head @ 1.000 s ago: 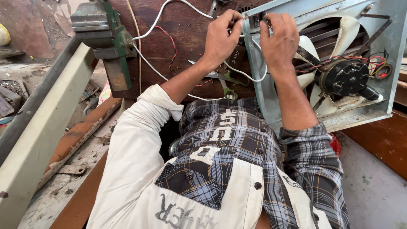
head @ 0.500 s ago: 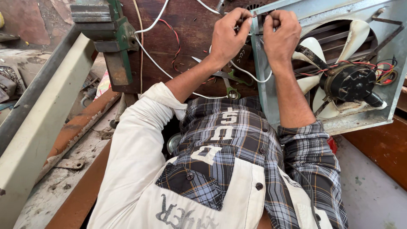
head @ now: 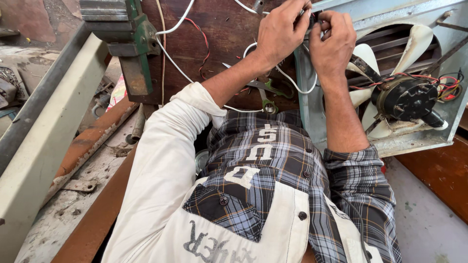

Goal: The person repairs a wall-mounted fan by stripping wires with shears, twisting connections, and securing them with electrical tape. They handle the fan motor, wires, and a power cord throughout the process.

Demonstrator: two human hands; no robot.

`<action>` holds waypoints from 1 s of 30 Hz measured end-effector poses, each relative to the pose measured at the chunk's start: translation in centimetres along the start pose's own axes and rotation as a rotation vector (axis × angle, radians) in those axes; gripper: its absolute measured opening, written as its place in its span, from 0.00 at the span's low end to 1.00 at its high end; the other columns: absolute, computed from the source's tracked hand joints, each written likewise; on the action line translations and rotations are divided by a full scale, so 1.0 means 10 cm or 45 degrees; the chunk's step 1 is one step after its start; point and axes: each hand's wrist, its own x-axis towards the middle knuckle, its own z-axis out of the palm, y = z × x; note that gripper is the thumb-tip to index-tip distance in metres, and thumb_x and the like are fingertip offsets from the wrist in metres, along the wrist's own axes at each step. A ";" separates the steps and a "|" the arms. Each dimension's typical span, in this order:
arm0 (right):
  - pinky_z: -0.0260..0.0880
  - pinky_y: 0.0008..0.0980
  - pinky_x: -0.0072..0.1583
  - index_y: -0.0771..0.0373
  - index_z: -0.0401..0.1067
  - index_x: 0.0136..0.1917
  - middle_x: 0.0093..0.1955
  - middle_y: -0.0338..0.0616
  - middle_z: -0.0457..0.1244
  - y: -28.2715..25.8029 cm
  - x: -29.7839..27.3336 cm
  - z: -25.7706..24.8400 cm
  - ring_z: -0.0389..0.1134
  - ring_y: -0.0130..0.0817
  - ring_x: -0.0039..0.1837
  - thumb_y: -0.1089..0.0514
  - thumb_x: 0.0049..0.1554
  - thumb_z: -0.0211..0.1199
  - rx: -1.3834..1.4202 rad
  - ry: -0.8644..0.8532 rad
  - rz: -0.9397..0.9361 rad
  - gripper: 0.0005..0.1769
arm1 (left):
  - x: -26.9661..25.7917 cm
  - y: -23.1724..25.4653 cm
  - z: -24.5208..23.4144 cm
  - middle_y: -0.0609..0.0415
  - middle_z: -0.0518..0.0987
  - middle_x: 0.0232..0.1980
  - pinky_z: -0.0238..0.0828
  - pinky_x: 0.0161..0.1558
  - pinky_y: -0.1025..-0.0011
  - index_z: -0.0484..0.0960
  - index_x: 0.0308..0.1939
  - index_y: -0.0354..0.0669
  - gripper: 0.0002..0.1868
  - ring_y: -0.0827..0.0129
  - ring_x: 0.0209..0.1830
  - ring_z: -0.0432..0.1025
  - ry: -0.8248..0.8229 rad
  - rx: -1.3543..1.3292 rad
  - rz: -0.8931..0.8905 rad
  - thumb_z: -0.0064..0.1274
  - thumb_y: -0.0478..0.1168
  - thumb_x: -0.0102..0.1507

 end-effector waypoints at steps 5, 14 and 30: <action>0.66 0.35 0.44 0.66 0.77 0.54 0.44 0.43 0.64 -0.03 0.03 0.06 0.66 0.33 0.41 0.64 0.63 0.73 -0.009 0.019 0.031 0.08 | -0.01 -0.10 0.02 0.55 0.82 0.40 0.75 0.36 0.62 0.78 0.45 0.47 0.06 0.57 0.36 0.79 -0.012 0.113 0.096 0.56 0.41 0.65; 0.69 0.28 0.49 0.68 0.67 0.65 0.58 0.46 0.60 0.00 -0.13 0.10 0.65 0.27 0.47 0.74 0.63 0.65 0.112 0.081 0.019 0.18 | -0.05 -0.19 0.01 0.54 0.75 0.38 0.72 0.32 0.64 0.76 0.42 0.44 0.05 0.60 0.32 0.76 -0.037 0.275 0.343 0.56 0.38 0.64; 0.64 0.38 0.50 0.67 0.80 0.53 0.45 0.41 0.68 -0.41 -0.34 -0.05 0.66 0.31 0.47 0.59 0.70 0.66 0.152 0.148 0.076 0.08 | -0.52 0.19 0.07 0.55 0.81 0.42 0.79 0.40 0.74 0.80 0.46 0.41 0.06 0.72 0.37 0.80 0.155 -0.230 -0.106 0.58 0.37 0.67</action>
